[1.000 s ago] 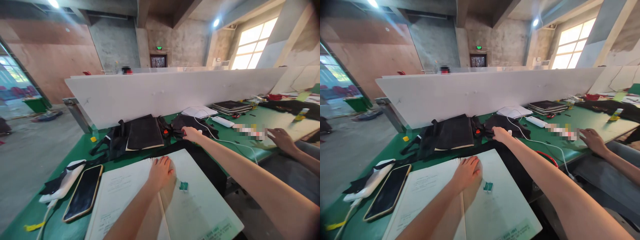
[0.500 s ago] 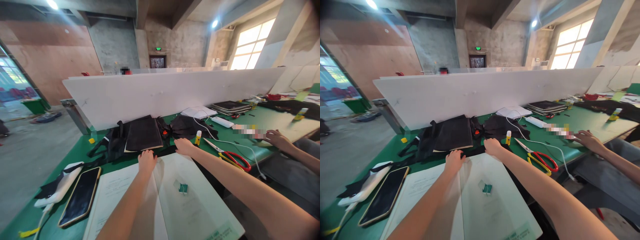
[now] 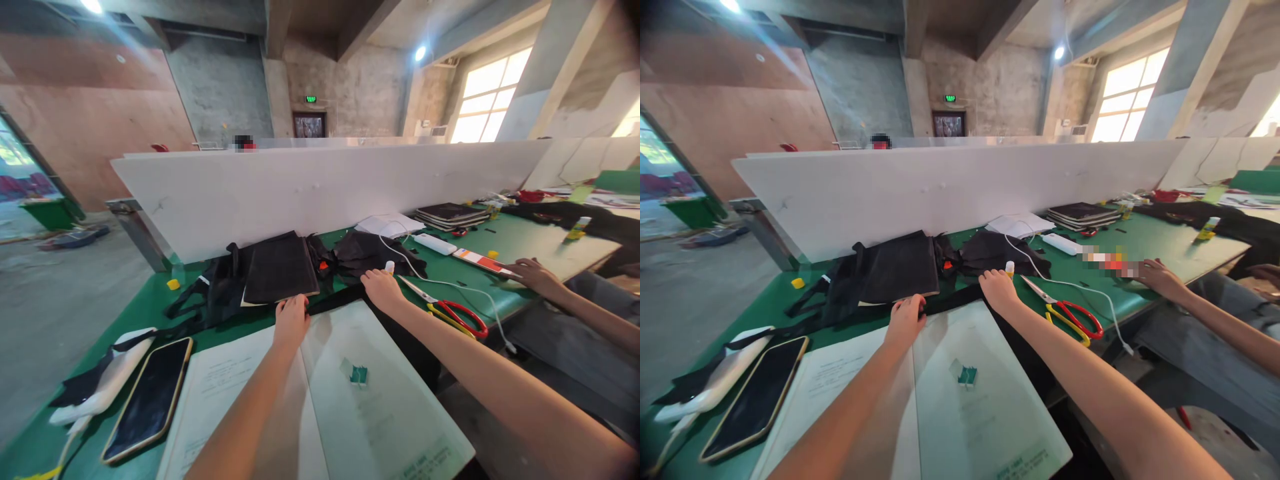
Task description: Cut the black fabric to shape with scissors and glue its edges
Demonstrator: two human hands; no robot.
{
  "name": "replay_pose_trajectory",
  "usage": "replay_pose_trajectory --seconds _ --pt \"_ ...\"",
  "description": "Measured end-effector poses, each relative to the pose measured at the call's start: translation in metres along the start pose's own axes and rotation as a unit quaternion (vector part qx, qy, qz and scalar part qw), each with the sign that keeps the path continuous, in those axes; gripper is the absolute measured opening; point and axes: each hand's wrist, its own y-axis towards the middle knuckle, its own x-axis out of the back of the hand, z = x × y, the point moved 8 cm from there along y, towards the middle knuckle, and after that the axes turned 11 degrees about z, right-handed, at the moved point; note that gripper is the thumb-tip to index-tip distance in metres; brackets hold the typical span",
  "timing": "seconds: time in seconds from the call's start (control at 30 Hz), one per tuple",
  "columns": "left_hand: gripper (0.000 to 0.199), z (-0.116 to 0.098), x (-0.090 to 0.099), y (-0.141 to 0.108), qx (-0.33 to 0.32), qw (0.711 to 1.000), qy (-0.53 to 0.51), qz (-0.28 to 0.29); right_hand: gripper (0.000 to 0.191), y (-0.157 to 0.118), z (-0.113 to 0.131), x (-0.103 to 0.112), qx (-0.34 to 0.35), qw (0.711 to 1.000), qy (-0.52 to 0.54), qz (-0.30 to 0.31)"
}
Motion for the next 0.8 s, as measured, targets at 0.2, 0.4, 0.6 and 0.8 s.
replay_pose_trajectory --seconds 0.2,0.4,0.6,0.8 --pt "0.049 -0.027 0.003 -0.004 -0.093 0.995 0.028 -0.002 0.021 -0.046 -0.015 0.008 0.024 0.999 0.009 -0.032" --pt "0.035 -0.043 0.004 -0.013 -0.114 0.992 0.048 0.013 0.023 -0.079 -0.021 -0.005 0.070 0.997 0.028 -0.035" --pt "0.032 -0.049 0.040 -0.051 -0.073 0.995 0.031 -0.054 0.026 -0.084 -0.014 0.024 0.003 0.969 0.224 -0.100" --pt "0.027 0.022 0.098 -0.127 0.080 0.987 -0.025 -0.140 0.021 -0.067 0.078 0.073 0.065 0.869 0.482 -0.091"
